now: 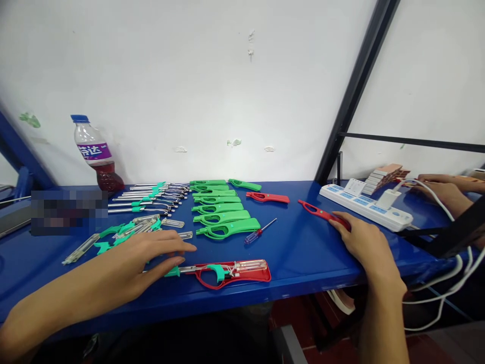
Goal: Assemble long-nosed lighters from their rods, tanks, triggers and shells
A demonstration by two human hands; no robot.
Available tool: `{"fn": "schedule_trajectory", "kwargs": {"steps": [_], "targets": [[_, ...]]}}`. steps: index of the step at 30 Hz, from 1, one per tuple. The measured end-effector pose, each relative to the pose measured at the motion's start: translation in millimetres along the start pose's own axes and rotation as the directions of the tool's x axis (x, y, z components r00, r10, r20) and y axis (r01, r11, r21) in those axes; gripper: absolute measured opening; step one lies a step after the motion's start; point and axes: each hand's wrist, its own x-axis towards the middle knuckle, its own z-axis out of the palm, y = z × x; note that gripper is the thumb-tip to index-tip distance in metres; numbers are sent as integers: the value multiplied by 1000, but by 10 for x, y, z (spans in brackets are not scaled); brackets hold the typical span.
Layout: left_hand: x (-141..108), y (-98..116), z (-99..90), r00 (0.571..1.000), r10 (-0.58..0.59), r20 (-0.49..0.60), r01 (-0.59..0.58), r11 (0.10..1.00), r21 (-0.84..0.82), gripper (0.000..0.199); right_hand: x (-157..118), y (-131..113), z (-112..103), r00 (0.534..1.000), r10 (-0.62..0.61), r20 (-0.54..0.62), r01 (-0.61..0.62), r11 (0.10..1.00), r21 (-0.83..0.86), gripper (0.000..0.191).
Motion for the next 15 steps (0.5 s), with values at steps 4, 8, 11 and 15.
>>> {"fn": "schedule_trajectory", "kwargs": {"steps": [4,8,11,15], "targets": [[-43,-60,-3,1000,2,-31,-2,1000,14,28,-34,-38,-31,1000,12,1,-12,1000,11,44],[-52,-61,-15,999,21,-33,-19,999,49,29,-62,-111,-103,999,14,-43,-12,999,35,42],[-45,-16,-50,999,38,-38,-35,996,79,31,-159,-262,-198,993,-2,-122,15,994,110,46],[-43,54,-106,997,34,-76,-27,996,87,33,-430,-562,-402,983,-68,-173,135,899,417,41]]}}
